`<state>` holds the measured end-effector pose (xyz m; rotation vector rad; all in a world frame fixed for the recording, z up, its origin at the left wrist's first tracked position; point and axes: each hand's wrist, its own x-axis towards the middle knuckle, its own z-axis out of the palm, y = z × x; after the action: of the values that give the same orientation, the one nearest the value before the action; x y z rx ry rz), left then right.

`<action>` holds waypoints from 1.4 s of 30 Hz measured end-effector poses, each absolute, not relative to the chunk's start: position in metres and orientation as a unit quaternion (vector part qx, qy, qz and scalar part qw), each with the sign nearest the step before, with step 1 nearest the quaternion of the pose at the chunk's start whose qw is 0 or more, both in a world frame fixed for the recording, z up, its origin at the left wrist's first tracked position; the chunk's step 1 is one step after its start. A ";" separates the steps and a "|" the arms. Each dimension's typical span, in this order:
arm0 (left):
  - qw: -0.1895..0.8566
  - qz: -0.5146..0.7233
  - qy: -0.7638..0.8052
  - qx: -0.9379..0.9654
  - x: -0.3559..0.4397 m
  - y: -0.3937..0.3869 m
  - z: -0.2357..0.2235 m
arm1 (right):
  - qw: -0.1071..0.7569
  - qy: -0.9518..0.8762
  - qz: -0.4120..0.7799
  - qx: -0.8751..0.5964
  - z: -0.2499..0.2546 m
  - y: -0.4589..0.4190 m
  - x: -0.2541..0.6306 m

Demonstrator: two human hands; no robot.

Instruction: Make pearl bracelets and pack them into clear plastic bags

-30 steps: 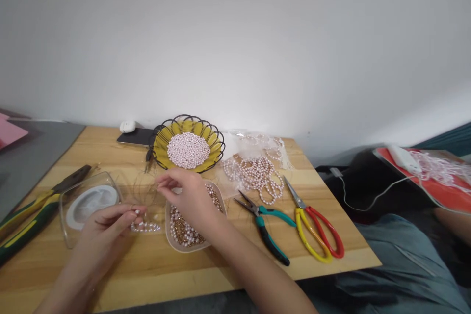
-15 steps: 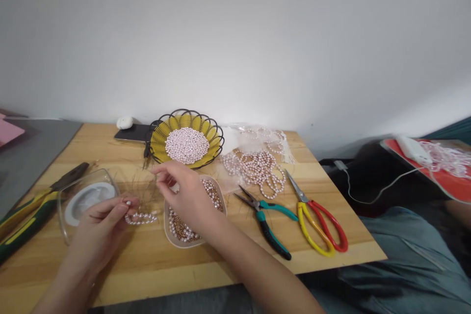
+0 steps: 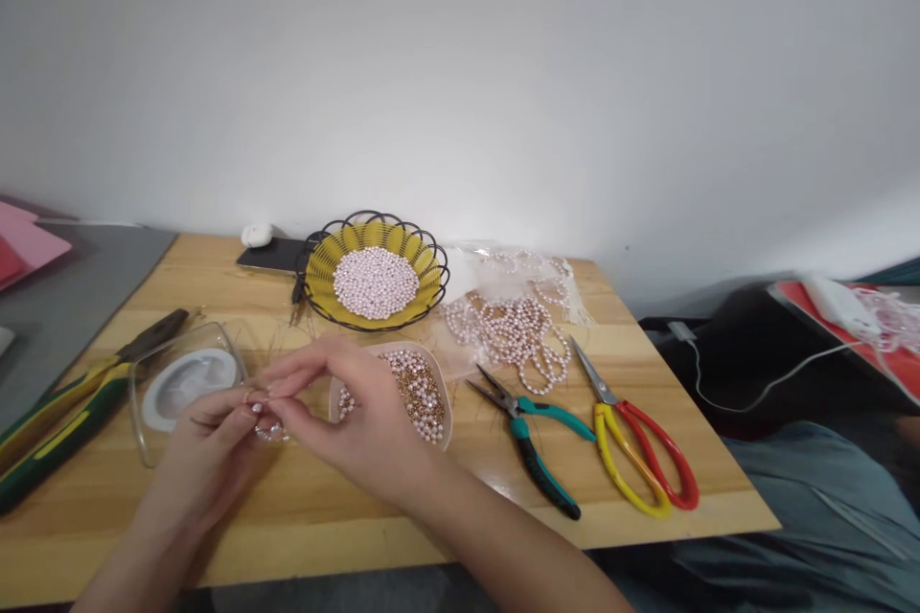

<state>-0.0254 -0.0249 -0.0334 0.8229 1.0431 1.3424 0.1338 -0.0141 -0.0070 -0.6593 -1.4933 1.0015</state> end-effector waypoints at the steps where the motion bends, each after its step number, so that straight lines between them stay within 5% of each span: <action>1: 0.590 0.578 0.438 0.355 -0.024 -0.025 -0.032 | 0.574 -0.647 0.418 -0.277 -0.006 -0.015 0.134; 27: 0.536 0.509 0.476 0.477 -0.040 -0.030 -0.027 | 0.535 -0.604 0.508 -0.302 0.000 -0.018 0.140; 42: 0.520 0.420 0.479 0.569 -0.044 -0.019 -0.009 | 0.484 -0.779 0.312 -0.248 -0.010 -0.011 0.152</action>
<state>-0.0442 -0.0187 -0.0091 1.3634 1.1495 1.0063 0.1521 -0.0113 -0.0095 -0.6028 -1.8980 0.7601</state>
